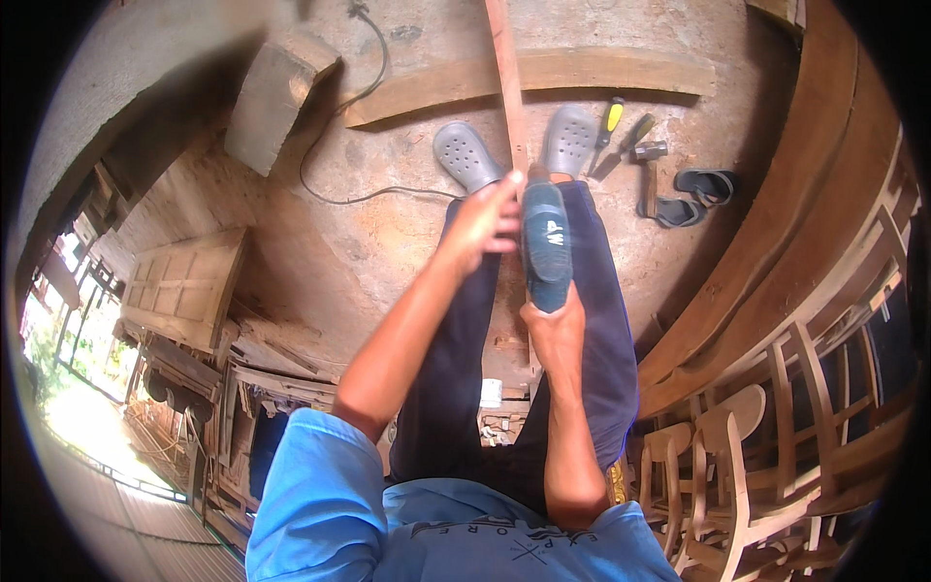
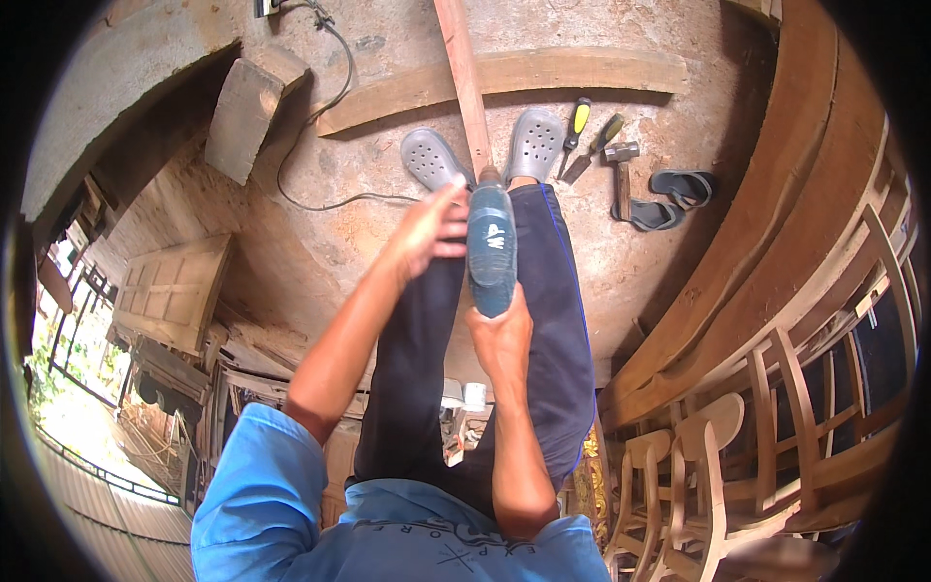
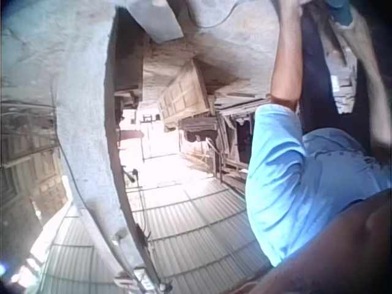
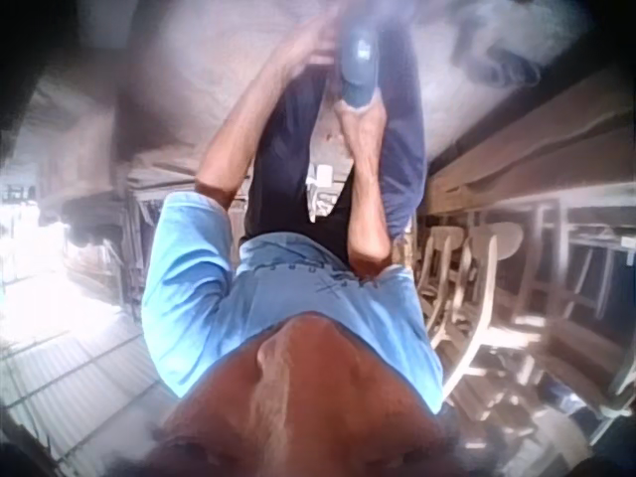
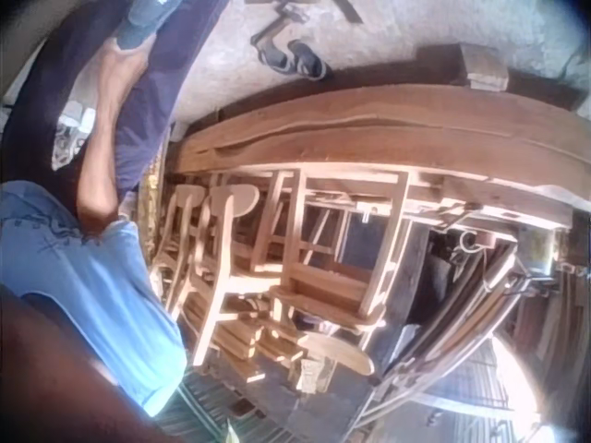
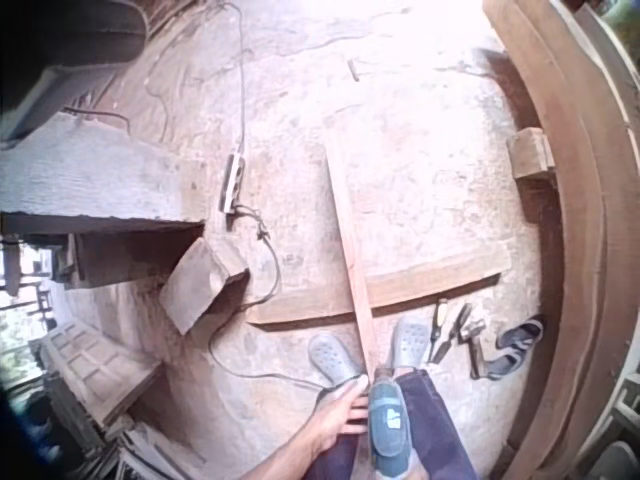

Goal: The person sits on the floor and uses a chisel and hammer to carve a groove into a long wooden plank. They then use a power drill to bore a hole into the plank.

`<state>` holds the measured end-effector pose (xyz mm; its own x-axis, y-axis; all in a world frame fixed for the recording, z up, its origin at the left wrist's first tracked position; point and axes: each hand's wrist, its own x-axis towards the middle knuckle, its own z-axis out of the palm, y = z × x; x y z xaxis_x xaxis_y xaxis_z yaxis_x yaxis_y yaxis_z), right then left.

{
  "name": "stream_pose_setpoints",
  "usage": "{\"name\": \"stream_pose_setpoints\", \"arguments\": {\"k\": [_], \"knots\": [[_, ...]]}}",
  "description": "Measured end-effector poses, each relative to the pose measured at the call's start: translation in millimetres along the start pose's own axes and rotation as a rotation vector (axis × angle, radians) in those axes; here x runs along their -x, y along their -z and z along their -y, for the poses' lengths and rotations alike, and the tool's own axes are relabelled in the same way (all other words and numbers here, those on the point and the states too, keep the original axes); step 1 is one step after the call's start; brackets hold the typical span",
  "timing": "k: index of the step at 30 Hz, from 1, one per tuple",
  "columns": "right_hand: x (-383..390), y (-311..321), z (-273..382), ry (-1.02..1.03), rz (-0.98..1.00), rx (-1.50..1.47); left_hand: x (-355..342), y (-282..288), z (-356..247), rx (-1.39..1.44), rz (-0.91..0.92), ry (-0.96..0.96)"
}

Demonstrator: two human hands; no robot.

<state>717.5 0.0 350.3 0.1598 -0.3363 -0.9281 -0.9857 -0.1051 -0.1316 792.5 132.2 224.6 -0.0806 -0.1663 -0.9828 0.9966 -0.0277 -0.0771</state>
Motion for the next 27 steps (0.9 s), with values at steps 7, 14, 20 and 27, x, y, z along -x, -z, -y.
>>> {"name": "stream_pose_setpoints", "arguments": {"k": [7,14,20,27], "knots": [[-6,-11,2,0.016,0.019,0.099,6,-30,32,0.363,0.082,-0.105],[-5,-8,14,-0.042,0.046,0.069,1,-29,36,0.411,0.088,-0.133],[-5,-11,17,-0.032,0.056,0.062,4,-26,33,0.416,0.074,-0.136],[-5,-11,17,-0.035,0.044,0.1,2,-25,33,0.393,0.073,-0.133]]}}
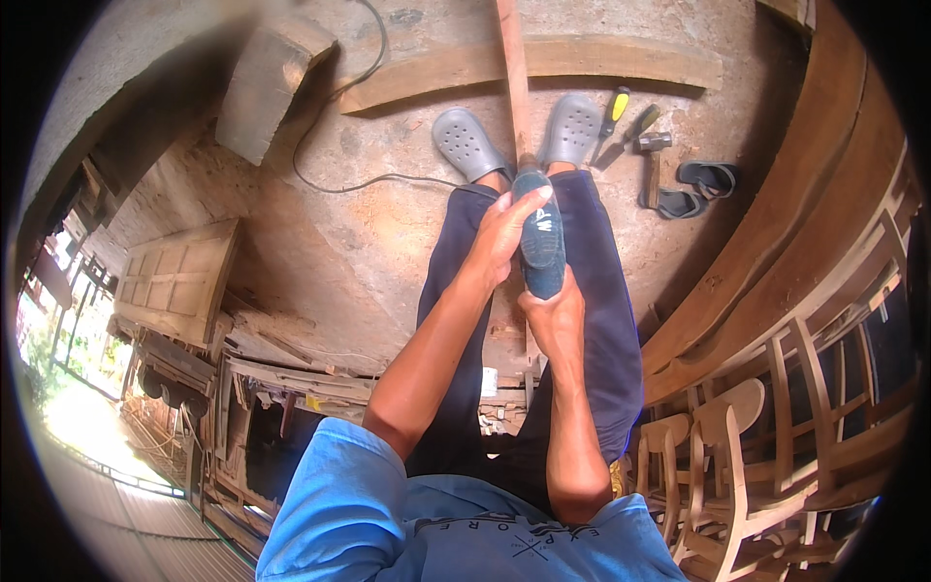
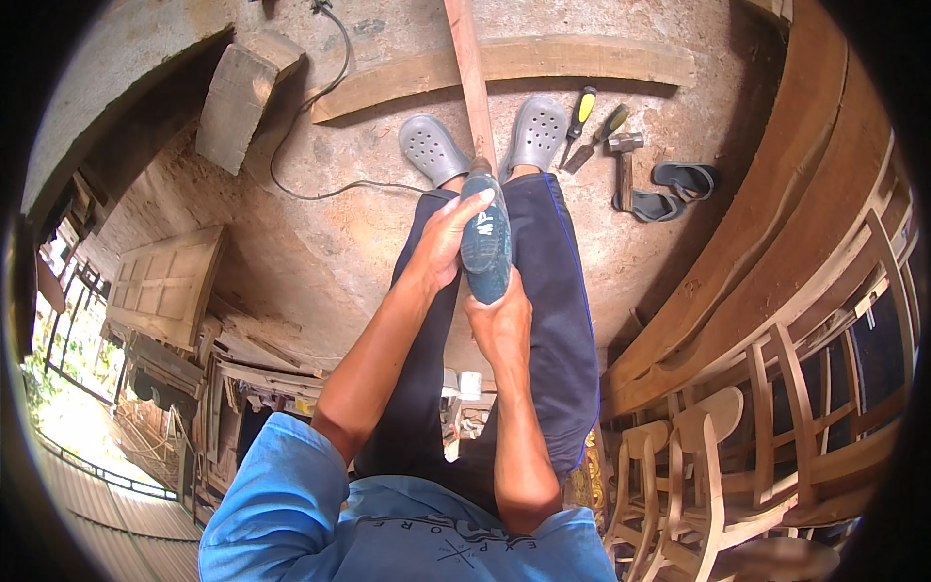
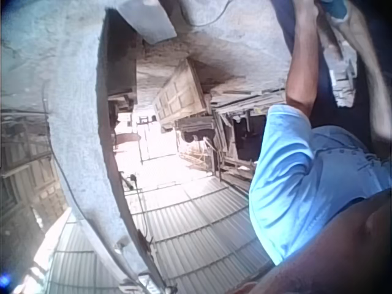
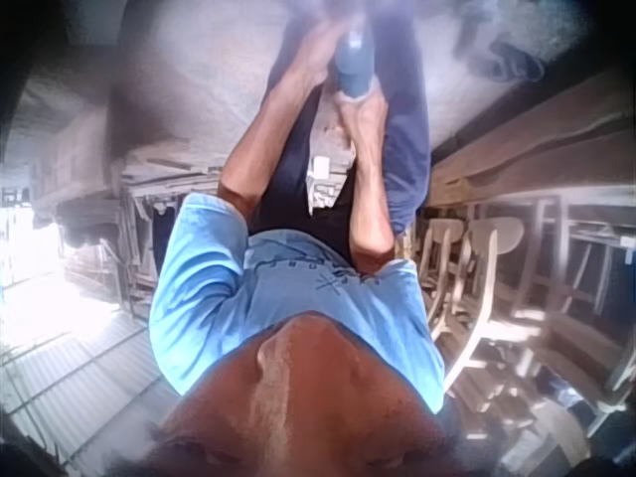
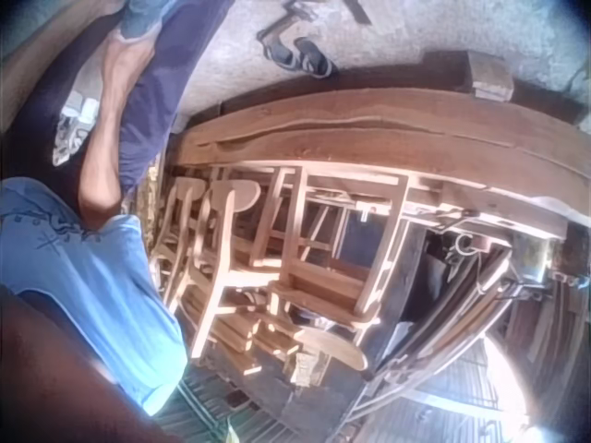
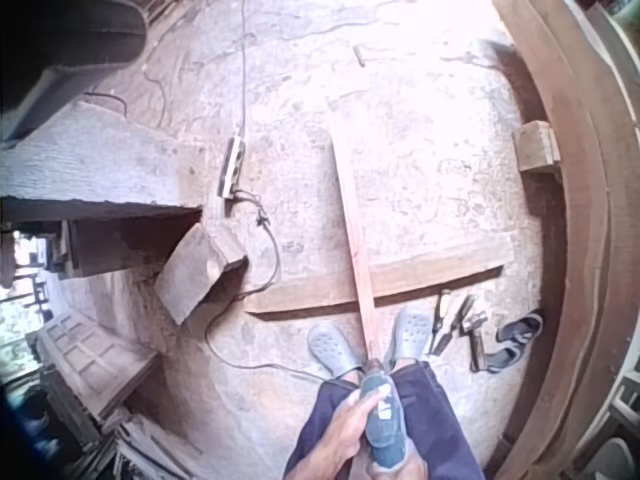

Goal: The person sits on the floor and uses a chisel and hammer to carve a groove into a long wooden plank. They then use a power drill to bore a hole into the plank.

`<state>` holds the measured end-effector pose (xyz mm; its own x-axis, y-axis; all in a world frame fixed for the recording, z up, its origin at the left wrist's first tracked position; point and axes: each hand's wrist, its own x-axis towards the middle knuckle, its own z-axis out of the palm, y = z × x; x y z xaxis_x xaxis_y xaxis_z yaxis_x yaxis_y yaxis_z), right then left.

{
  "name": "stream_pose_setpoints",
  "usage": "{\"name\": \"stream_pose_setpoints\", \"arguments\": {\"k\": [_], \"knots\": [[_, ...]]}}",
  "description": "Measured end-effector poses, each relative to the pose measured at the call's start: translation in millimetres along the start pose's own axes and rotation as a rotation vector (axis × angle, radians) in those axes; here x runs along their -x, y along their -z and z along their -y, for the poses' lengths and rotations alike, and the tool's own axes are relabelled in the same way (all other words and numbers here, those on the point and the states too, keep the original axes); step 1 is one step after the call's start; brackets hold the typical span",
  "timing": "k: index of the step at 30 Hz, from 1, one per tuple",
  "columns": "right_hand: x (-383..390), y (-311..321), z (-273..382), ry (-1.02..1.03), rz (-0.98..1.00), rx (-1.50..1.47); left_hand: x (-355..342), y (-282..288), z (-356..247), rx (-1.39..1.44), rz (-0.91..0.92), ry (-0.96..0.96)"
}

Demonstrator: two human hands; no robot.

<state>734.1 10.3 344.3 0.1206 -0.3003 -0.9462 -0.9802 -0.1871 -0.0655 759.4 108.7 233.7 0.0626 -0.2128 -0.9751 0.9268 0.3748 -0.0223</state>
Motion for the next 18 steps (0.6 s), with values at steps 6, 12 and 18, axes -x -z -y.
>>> {"name": "stream_pose_setpoints", "arguments": {"k": [6,12,18], "knots": [[0.4,0.3,3.1,-0.008,-0.001,-0.001,0.5,-1.9,-2.5,0.017,0.003,-0.009],[0.1,0.7,6.9,-0.03,0.002,0.007,1.6,-3.9,-4.7,0.025,-0.01,-0.003],[-1.0,3.1,10.2,-0.077,0.022,0.008,0.1,-4.3,-3.7,0.029,-0.013,-0.004]]}}
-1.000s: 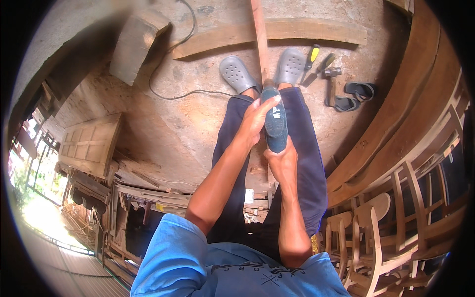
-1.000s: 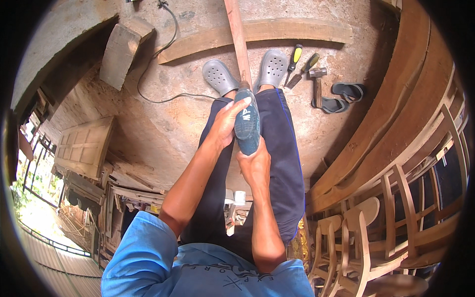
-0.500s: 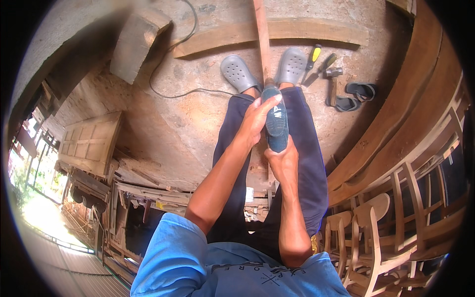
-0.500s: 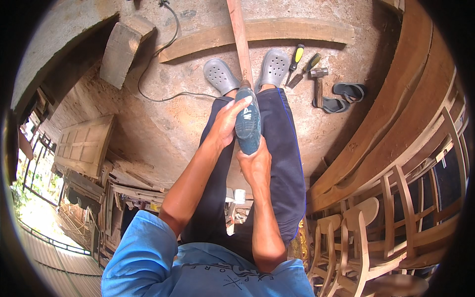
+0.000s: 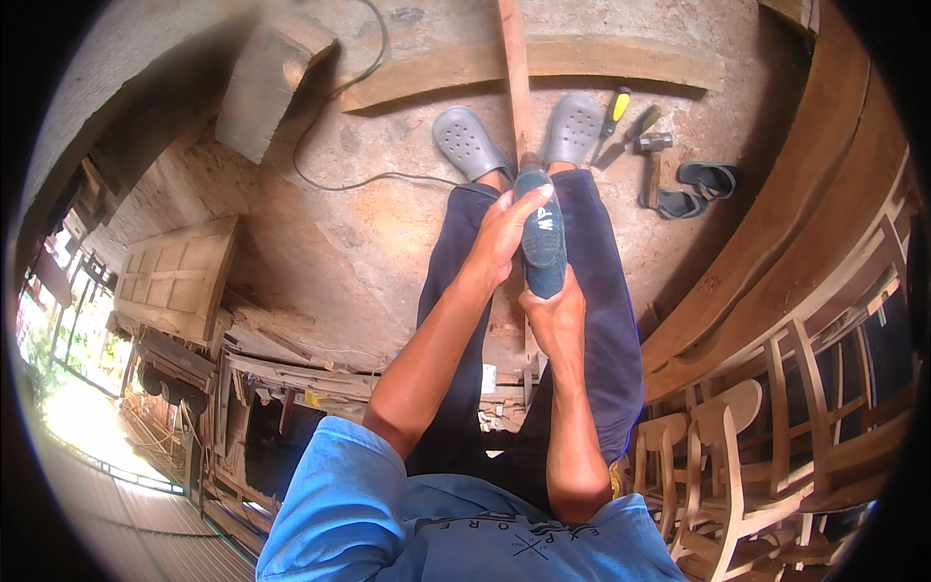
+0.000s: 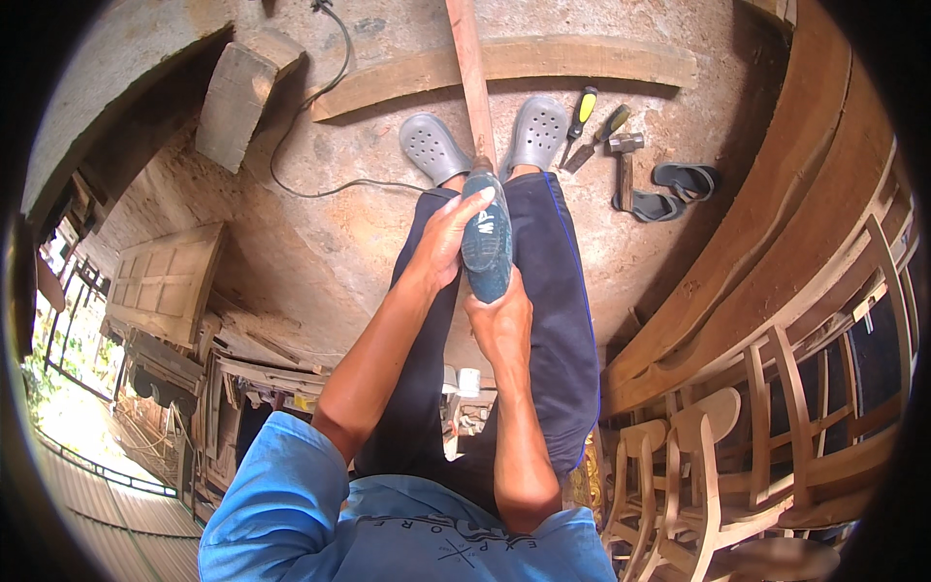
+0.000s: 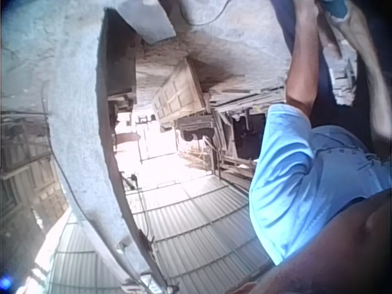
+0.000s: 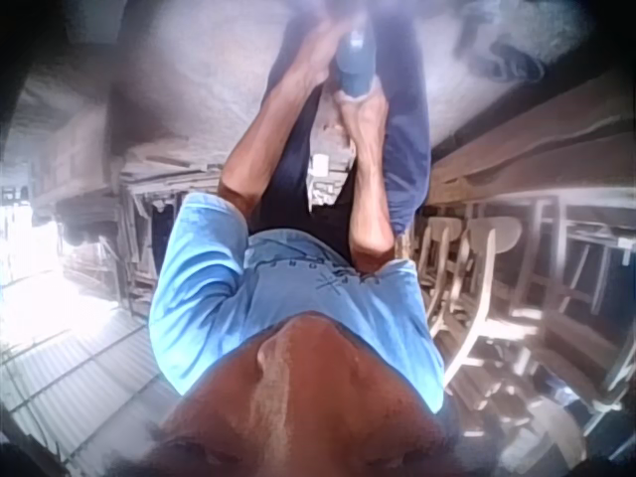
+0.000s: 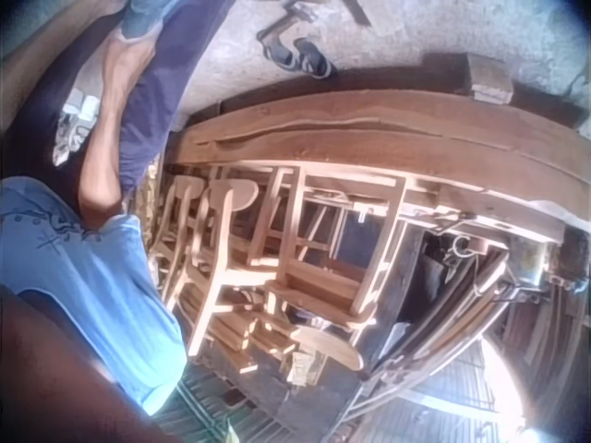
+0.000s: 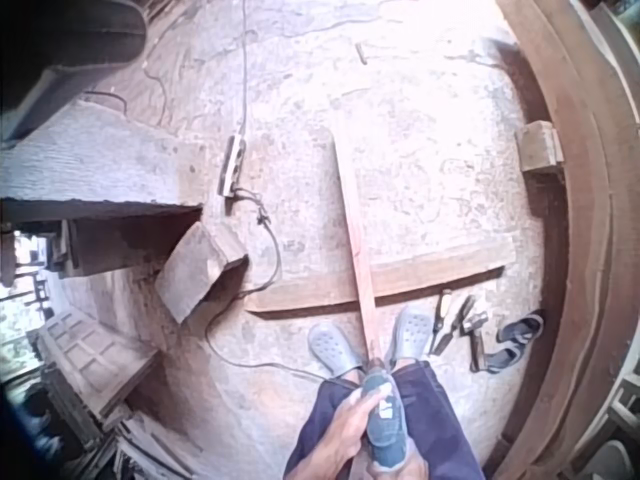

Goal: The person sits on the floor and uses a chisel and hammer to carve a groove into a long wooden plank. They then use a power drill to bore a hole into the plank.

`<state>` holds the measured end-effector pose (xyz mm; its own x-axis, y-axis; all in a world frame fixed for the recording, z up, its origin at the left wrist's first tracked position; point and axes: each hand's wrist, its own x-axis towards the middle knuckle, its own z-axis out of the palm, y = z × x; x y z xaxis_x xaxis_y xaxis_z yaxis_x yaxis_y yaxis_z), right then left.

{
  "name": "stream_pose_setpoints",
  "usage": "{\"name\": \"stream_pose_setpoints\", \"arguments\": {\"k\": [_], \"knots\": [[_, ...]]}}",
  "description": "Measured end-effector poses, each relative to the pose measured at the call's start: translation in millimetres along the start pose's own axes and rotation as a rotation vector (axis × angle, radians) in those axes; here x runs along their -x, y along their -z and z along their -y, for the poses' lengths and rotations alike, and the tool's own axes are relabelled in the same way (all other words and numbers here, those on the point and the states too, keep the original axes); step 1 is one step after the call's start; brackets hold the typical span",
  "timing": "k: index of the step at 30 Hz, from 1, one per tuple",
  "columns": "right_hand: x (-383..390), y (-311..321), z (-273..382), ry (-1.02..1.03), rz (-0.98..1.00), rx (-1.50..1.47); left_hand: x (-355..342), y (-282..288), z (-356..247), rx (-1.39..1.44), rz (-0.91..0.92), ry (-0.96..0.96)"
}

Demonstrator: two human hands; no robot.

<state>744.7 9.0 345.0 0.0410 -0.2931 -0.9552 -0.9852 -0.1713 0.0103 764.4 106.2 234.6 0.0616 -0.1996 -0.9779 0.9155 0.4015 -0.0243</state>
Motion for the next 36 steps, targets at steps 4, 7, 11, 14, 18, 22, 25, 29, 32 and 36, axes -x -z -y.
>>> {"name": "stream_pose_setpoints", "arguments": {"k": [4,7,11,14,18,22,25,29,32,36], "knots": [[-1,0,-3,0.045,-0.012,-0.007,-1,1,1,-0.007,0.009,-0.003],[-3,-2,-7,0.079,-0.026,0.007,0,1,1,-0.004,0.0,-0.001],[-4,-4,-9,0.128,-0.049,0.028,0,0,0,0.004,0.001,-0.004],[-4,-2,-9,0.105,-0.036,0.015,1,-1,-1,-0.001,-0.004,0.002],[-4,0,-8,0.083,-0.02,0.021,0,-1,0,-0.008,-0.001,0.005],[-5,-1,-7,0.087,-0.027,0.025,-2,0,0,-0.013,-0.006,0.01],[-5,-2,-8,0.106,-0.038,0.033,-1,-1,0,0.002,-0.002,0.012],[-5,-2,-10,0.112,-0.038,0.019,0,-2,-1,-0.002,-0.012,0.008],[-7,-2,-11,0.087,0.0,-0.032,-2,-3,-3,0.004,-0.029,0.035],[-11,-2,-11,0.012,0.045,-0.062,-7,-8,-5,0.046,-0.041,0.07]]}}
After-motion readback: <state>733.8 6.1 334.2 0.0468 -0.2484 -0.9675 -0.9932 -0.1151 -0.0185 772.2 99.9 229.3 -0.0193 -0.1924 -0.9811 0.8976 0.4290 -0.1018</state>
